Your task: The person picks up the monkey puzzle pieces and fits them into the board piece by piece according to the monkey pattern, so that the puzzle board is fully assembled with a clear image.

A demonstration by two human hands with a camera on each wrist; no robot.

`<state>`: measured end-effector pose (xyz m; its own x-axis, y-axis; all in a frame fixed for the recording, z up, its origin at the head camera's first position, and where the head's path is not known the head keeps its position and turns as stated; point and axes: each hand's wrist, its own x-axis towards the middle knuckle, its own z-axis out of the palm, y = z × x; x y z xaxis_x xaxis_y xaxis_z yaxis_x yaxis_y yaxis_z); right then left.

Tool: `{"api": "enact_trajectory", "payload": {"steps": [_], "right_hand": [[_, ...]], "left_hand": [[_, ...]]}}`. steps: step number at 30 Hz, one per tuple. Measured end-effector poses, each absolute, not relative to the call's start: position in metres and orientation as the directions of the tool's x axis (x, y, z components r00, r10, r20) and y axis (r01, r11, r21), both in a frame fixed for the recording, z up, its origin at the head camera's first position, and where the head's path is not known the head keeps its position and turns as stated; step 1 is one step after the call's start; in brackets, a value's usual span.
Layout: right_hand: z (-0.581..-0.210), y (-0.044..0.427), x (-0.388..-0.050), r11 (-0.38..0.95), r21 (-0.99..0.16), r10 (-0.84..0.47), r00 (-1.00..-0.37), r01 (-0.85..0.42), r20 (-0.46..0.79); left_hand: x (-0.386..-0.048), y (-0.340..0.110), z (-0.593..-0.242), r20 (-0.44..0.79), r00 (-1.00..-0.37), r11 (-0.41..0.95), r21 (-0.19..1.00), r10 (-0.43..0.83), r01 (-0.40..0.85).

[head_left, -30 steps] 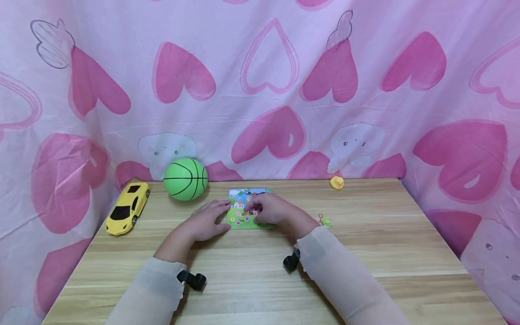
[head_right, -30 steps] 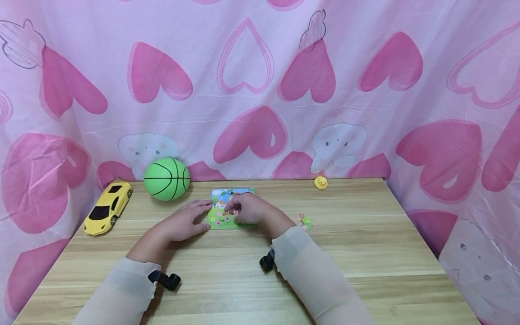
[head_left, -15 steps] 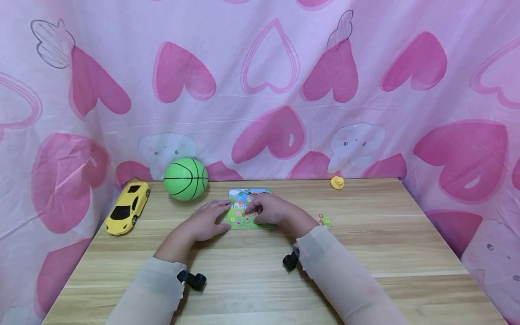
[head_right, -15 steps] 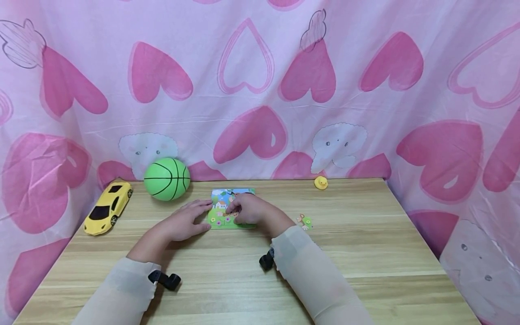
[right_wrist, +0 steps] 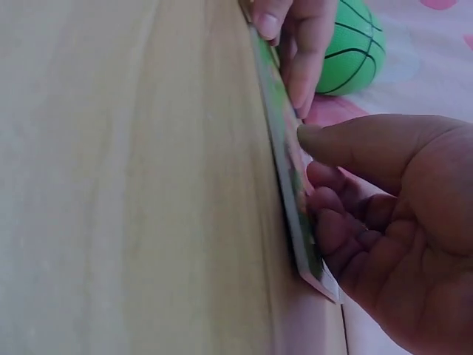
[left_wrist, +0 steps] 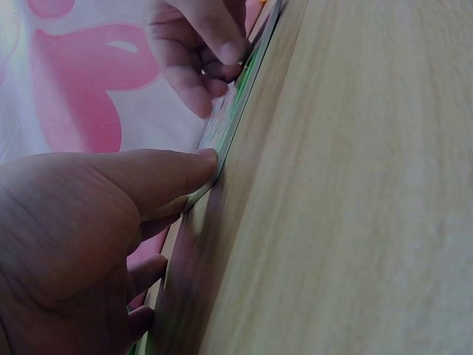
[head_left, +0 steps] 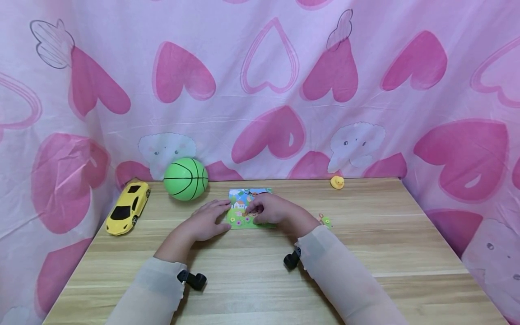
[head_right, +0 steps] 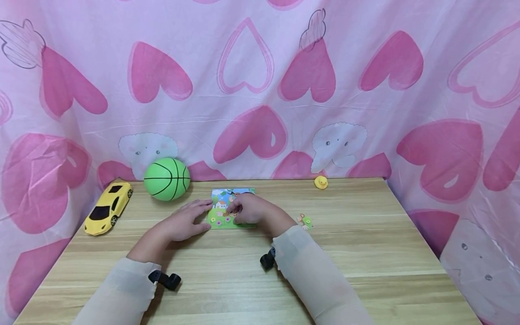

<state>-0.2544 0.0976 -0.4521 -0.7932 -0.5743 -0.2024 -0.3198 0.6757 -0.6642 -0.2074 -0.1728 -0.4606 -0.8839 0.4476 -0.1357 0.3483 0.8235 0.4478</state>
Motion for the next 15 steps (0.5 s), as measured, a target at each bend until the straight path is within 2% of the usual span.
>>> {"api": "enact_trajectory", "payload": {"steps": [4, 15], "right_hand": [[-0.447, 0.111, -0.250, 0.649, -0.711, -0.537, -0.825, -0.272, -0.174], [-0.432, 0.181, -0.237, 0.673, -0.706, -0.438, -0.888, -0.221, -0.139]], "left_hand": [[-0.207, -0.173, -0.461, -0.138, -0.886, 0.827, 0.446, 0.442, 0.343], [-0.208, -0.173, -0.463, -0.138, -0.887, 0.830, 0.438, 0.441, 0.344]]}}
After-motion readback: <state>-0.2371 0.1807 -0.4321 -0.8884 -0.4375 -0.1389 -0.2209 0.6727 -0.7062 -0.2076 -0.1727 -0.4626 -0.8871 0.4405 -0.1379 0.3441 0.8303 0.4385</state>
